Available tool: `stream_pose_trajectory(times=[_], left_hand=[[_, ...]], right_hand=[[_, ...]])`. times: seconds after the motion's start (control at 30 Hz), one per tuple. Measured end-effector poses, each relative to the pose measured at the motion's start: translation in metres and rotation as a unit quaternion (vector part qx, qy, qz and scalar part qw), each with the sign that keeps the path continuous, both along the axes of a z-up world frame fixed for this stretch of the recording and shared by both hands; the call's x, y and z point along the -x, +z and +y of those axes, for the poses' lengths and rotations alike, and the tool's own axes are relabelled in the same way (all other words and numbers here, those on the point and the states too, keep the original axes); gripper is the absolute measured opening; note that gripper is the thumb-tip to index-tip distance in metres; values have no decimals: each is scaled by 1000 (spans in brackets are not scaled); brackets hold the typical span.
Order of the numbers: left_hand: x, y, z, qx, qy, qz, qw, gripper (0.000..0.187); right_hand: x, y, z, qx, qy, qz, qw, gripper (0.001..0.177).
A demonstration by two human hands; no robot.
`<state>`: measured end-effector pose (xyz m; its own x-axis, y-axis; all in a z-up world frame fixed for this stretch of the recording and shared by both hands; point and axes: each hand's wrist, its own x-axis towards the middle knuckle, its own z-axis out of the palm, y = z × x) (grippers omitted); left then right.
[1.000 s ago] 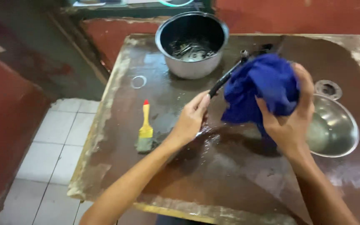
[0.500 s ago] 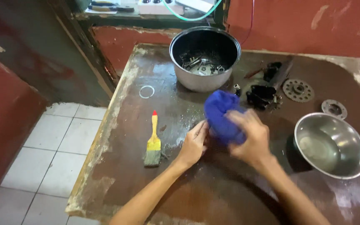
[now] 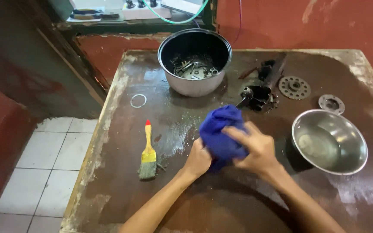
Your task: The person scrubs various mechanical parts, including a cylindrical component, a circular disc, and a bent metal rod, using a brush and liquid from a bowl. They then wipe the parts with a blue cloth.
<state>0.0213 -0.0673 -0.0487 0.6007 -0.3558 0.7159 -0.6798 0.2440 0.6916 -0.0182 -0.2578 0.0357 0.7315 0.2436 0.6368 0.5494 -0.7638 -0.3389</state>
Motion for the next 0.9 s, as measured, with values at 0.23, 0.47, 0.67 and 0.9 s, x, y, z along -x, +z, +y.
stream_pose_trajectory(times=[0.23,0.47,0.67,0.9], left_hand=[[11,22,-10,-41,5,446,894,38],[30,15,-8,-146,45,352,923,26],[34,31,-14,-31,90,0,995,28],[37,-5,-17,-150,16,409,900,35]], right_hand=[[5,-12,-17,-67,-9,-39,997,73],[15,-24,-34,-53,-19,-44,997,71],[15,-25,-29,-12,7,22,1000,78],[19,-36,-27,1,14,-33,999,76]])
